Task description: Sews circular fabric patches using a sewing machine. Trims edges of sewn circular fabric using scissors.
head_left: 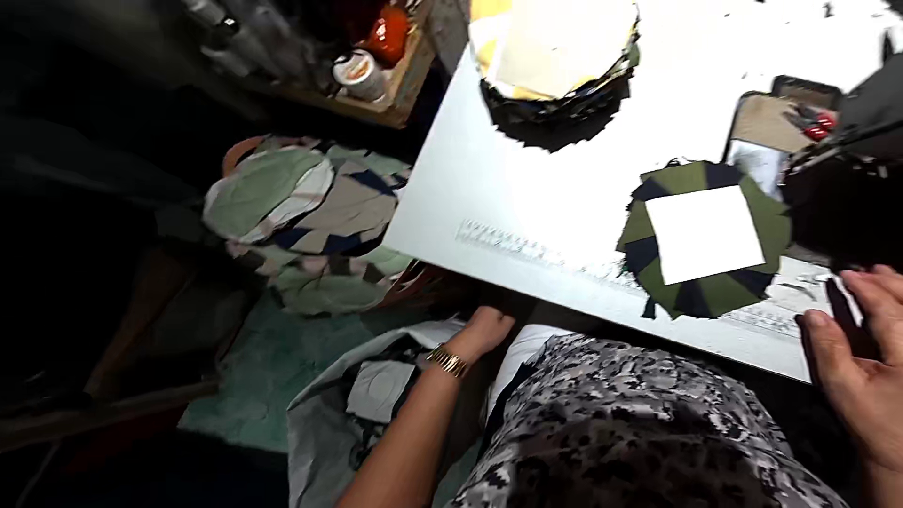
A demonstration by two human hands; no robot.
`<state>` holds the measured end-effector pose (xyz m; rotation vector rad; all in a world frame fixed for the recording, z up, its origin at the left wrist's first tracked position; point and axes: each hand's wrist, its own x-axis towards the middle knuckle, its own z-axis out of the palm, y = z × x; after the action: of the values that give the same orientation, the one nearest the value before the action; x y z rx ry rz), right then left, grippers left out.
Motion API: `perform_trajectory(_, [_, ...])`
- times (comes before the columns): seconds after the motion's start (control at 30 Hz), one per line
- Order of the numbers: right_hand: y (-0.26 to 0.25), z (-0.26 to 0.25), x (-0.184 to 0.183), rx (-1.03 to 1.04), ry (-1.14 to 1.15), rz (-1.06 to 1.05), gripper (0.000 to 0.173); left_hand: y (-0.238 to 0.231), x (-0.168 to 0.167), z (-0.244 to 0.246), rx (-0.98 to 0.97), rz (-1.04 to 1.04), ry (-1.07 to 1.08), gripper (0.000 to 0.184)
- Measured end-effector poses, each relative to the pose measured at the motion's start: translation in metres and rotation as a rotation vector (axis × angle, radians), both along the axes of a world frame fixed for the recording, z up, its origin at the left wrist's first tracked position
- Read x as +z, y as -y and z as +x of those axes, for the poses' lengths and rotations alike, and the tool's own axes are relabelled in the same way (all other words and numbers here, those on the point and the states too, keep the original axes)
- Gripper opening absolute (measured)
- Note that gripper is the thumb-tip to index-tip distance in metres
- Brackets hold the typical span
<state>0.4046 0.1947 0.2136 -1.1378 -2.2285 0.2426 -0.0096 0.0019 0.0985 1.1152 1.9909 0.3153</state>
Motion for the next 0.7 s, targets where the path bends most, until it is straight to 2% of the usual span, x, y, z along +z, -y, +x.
perform_trajectory(0.1, [0.002, -0.003, 0.006, 0.001, -0.111, -0.016, 0.039, 0.008, 0.064, -0.007, -0.311, 0.043, 0.066, 0.037])
perform_trajectory(0.2, [-0.005, -0.006, 0.019, 0.044, -0.170, 0.010, 0.027, 0.003, 0.119, 0.000, -0.506, 0.400, 0.124, 0.037])
perform_trajectory(0.3, [-0.020, -0.017, 0.037, 0.151, -0.151, 0.073, 0.022, -0.034, 0.166, 0.019, -0.644, 0.703, 0.365, 0.031])
perform_trajectory(0.37, [-0.031, -0.028, 0.048, 0.257, -0.103, 0.095, 0.024, -0.065, 0.186, 0.039, -0.716, 0.831, 0.267, 0.030])
perform_trajectory(0.43, [-0.044, -0.040, 0.053, 0.371, -0.058, 0.088, 0.027, -0.099, 0.195, 0.061, -0.791, 0.927, -0.011, 0.030])
perform_trajectory(0.5, [-0.057, -0.049, 0.053, 0.446, -0.007, 0.092, 0.029, -0.132, 0.194, 0.081, -0.855, 0.974, -0.168, 0.029])
perform_trajectory(0.7, [-0.075, -0.051, 0.044, 0.535, 0.169, 0.105, 0.033, -0.189, 0.159, 0.119, -0.918, 0.858, -0.263, 0.039])
